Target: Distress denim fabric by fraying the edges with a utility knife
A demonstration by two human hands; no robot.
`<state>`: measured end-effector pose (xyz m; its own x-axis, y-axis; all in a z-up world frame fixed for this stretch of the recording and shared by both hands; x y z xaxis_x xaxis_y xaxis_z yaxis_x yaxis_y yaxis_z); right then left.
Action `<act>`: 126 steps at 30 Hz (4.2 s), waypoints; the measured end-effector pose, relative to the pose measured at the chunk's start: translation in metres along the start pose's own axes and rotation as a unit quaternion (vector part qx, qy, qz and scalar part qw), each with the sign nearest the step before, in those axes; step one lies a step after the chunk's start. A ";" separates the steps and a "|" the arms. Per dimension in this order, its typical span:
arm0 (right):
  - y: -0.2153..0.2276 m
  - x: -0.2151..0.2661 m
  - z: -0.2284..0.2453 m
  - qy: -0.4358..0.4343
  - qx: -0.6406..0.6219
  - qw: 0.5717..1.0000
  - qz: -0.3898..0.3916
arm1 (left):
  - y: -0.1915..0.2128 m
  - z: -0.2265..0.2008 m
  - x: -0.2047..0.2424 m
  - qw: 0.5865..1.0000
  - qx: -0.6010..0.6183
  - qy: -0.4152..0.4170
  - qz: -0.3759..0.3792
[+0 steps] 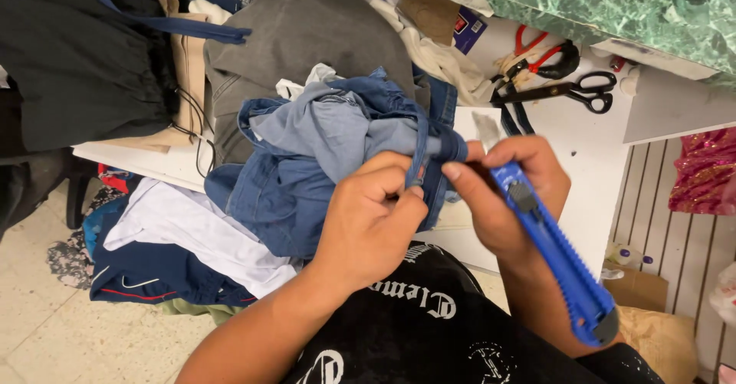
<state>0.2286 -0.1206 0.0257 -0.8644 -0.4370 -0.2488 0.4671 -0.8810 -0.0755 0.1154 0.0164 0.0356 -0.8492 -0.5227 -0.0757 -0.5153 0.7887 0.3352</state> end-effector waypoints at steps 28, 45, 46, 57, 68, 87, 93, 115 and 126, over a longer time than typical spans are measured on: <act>0.068 -0.010 0.038 0.321 -0.192 0.902 0.217 | -0.067 -0.056 -0.016 0.998 0.026 0.051 0.025; 0.030 0.014 0.064 0.393 -0.145 0.873 0.248 | -0.051 -0.008 0.007 0.929 0.328 0.157 0.066; 0.026 0.015 0.066 0.396 -0.140 0.874 0.246 | -0.047 -0.007 0.007 0.929 0.329 0.154 0.071; -0.008 -0.015 -0.003 0.074 -0.255 0.958 0.107 | 0.024 -0.028 -0.015 0.993 0.063 -0.058 0.082; -0.040 -0.004 0.001 -0.005 -0.012 0.999 0.042 | 0.040 -0.019 0.001 0.992 -0.069 -0.107 -0.016; -0.023 -0.026 0.005 0.011 -0.023 0.999 0.039 | 0.041 0.011 -0.035 0.989 0.133 -0.029 0.048; -0.041 -0.013 -0.016 -0.027 -0.112 0.991 0.071 | 0.009 0.033 -0.040 0.984 0.039 0.031 0.171; -0.047 0.000 0.053 0.102 0.102 0.974 0.176 | -0.007 0.042 -0.073 0.972 0.130 0.093 0.173; -0.025 0.004 0.038 0.246 0.033 0.961 0.126 | 0.006 0.012 -0.071 0.981 0.117 0.036 0.150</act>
<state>0.2067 -0.1074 0.0635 -0.5263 -0.5133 -0.6779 0.6226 -0.7756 0.1039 0.1715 0.0623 0.0318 -0.9607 -0.2701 0.0634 -0.2626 0.9590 0.1063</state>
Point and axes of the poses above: each hand's wrist, its own x-axis away from the middle knuckle, its own y-axis out of the back of the hand, z = x × y, the point moved 10 cm from there along -x, towards the middle knuckle, and after that the axes turned 12 degrees about -x, right-handed, at the moved point
